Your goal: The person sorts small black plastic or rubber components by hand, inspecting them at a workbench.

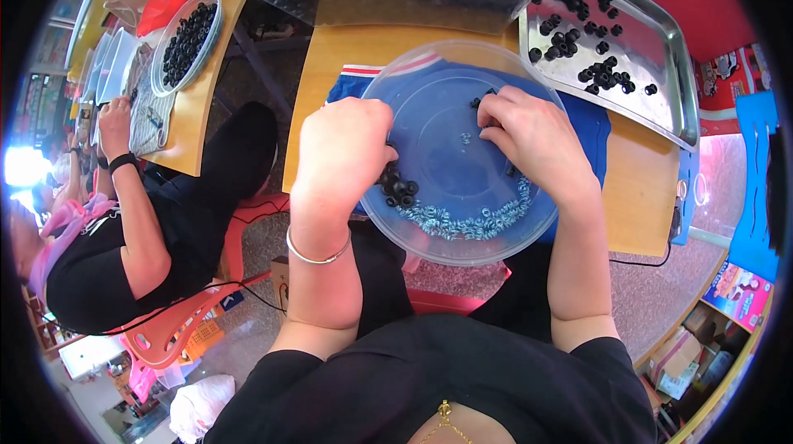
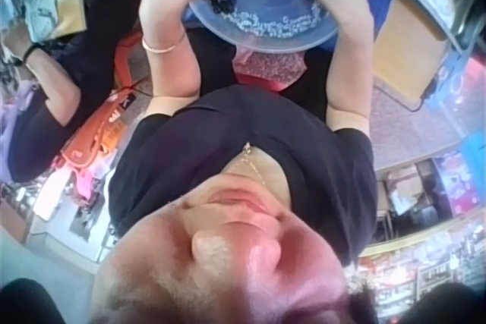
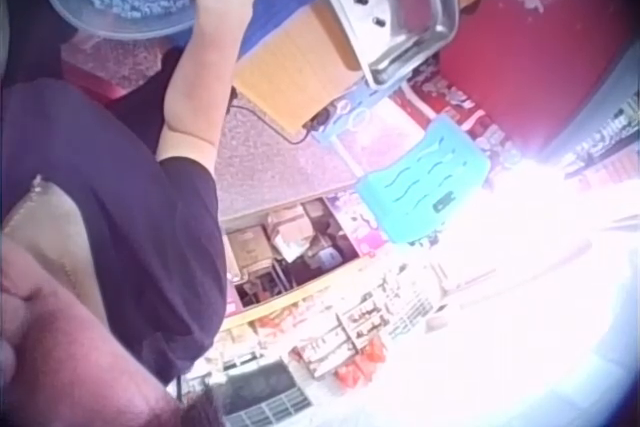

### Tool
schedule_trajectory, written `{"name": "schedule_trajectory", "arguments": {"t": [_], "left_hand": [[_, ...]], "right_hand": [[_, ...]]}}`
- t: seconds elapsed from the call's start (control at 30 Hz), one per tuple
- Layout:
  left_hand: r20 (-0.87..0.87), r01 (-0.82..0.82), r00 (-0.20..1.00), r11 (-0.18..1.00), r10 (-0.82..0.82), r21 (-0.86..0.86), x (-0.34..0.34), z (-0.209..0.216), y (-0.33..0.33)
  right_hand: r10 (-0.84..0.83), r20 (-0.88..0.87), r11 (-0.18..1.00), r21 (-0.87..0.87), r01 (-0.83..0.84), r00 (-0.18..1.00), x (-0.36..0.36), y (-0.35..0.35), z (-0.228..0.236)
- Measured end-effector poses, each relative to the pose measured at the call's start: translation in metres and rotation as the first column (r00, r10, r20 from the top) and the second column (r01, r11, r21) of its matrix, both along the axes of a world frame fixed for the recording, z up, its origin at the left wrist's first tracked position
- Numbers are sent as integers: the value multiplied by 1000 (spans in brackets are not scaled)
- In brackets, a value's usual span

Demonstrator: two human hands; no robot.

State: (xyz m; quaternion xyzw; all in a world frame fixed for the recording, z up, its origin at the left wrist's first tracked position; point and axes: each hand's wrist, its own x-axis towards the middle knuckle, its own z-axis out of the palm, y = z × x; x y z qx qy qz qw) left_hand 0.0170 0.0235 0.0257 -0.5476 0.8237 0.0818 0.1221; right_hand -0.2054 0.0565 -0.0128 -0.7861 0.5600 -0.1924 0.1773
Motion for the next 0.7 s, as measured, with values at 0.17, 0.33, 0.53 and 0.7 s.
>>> {"name": "schedule_trajectory", "arguments": {"t": [0.17, 0.33, 0.53, 0.7], "left_hand": [[-56, 7, 998, 996, -12, -88, 7, 0, -1], [-56, -32, 998, 997, 27, -75, 3, -4, -3], [-70, -28, 997, 996, 22, -83, 6, -7, -5], [-42, -25, 999, 998, 23, -63, 1, -3, -4]], "right_hand": [[-26, -9, 1000, -12, 26, 1000, -1, -3, -4], [-35, -6, 999, -29, 34, 999, -4, -4, -6], [-22, 38, 999, -26, 23, 999, -8, -7, -7], [-14, 95, 1000, -20, 16, 995, -12, -10, -9]]}}
